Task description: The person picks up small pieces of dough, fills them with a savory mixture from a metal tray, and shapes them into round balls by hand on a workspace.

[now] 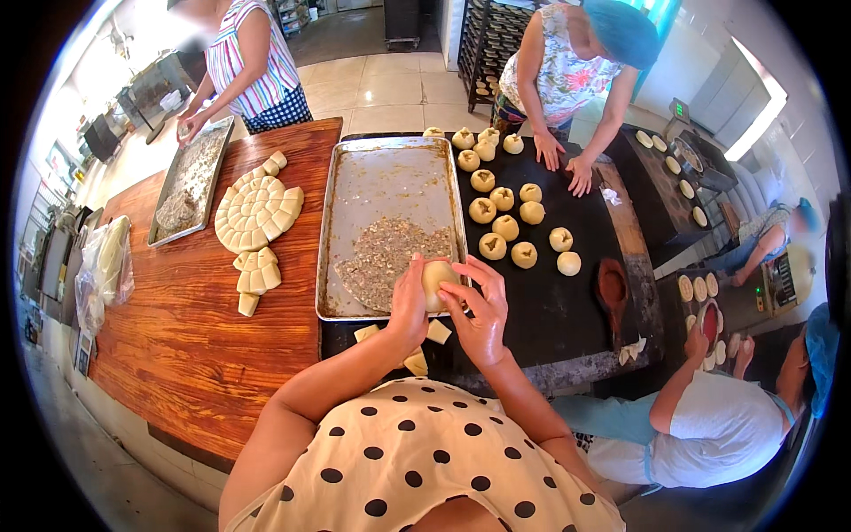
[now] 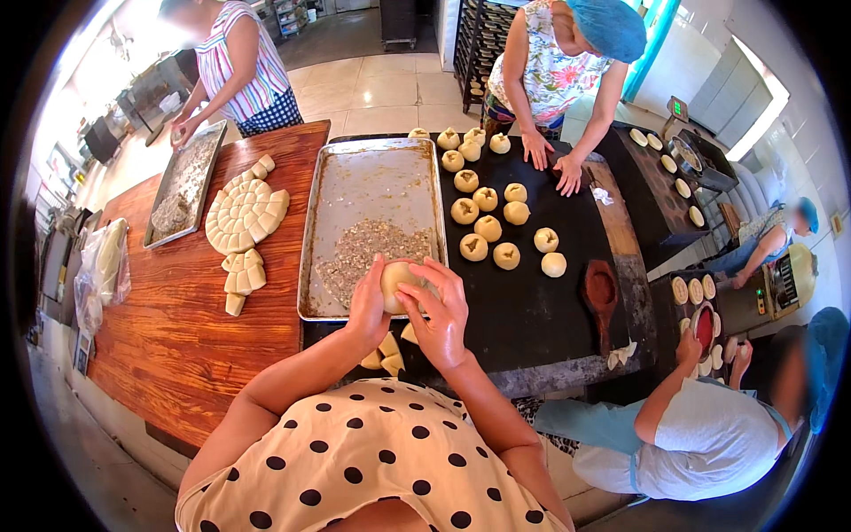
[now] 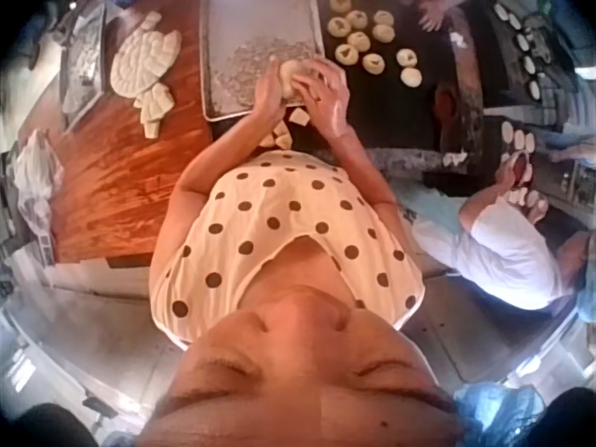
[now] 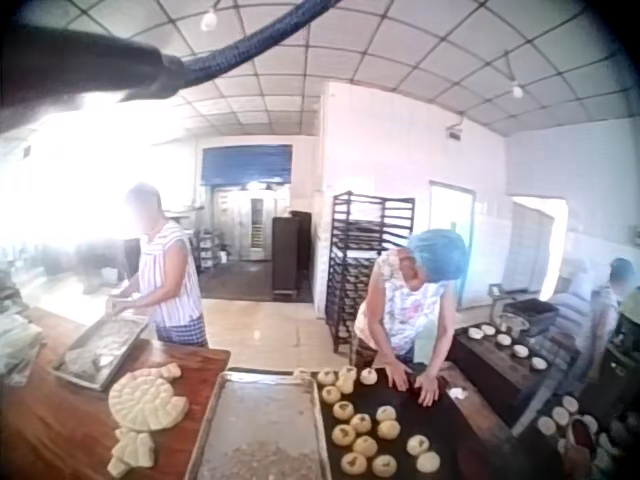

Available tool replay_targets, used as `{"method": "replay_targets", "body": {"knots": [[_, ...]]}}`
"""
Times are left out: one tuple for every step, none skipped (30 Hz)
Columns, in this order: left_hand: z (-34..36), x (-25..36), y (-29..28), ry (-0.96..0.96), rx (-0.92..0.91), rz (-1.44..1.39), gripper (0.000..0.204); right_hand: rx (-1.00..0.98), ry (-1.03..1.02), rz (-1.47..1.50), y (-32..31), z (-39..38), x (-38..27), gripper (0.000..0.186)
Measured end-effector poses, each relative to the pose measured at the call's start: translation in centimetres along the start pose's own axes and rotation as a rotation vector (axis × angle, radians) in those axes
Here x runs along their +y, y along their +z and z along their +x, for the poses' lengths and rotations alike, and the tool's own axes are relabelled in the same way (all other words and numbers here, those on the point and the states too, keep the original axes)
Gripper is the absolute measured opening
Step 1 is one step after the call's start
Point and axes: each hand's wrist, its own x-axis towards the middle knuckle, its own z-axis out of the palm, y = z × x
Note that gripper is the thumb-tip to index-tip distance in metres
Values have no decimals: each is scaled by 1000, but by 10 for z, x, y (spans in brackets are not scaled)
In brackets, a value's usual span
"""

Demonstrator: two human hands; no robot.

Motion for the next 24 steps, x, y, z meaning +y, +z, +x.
{"method": "replay_targets", "body": {"knots": [[3,-1,-3,25,5,29,51,-20,-16,-9,0,3,1,14],[6,-1,-7,50,9,60,51,-53,-25,-16,1,5,3,12],[8,-2,-10,41,29,72,50,-87,-35,-22,2,7,5,10],[10,-3,-13,32,50,84,49,-121,-45,-28,4,9,6,8],[12,-2,-14,25,64,97,48,-131,-21,1,10,9,9,7],[14,0,-15,8,79,93,48,-142,4,31,16,8,14,7],[15,2,-16,-9,93,89,48,-153,28,61,21,8,16,6],[15,3,-20,-27,116,83,47,-114,127,163,24,8,16,6],[16,3,-24,-54,103,57,47,-75,226,265,26,8,15,7],[19,4,-28,-80,90,32,46,-35,325,365,29,8,15,7],[19,5,-31,-109,75,7,46,12,406,503,33,14,20,6],[19,5,-33,-124,95,-10,46,96,488,681,38,20,23,7],[18,7,-34,-138,114,-28,46,70,455,619,39,27,27,8],[18,10,-35,-150,133,-45,46,45,418,559,37,34,28,10],[17,13,-35,-139,154,-47,46,-25,329,437,34,39,24,11],[16,16,-34,-127,176,-50,46,-94,238,317,31,43,19,12],[15,18,-35,-116,196,-57,47,-165,144,193,29,46,16,13],[17,17,-39,-83,180,-56,47,-222,140,207,31,45,14,13],[22,14,-46,-51,165,-55,47,-279,137,221,32,41,13,14],[23,12,-49,-24,151,-54,47,-339,139,233,34,37,11,15],[24,11,-51,-19,150,-45,46,-323,59,170,36,36,10,15],[26,11,-53,-15,148,-35,46,-346,60,139,37,37,9,13],[26,10,-54,-7,148,-21,46,-365,58,114,38,37,8,12],[25,10,-55,3,158,-14,46,-383,57,87,38,37,8,10]]}}
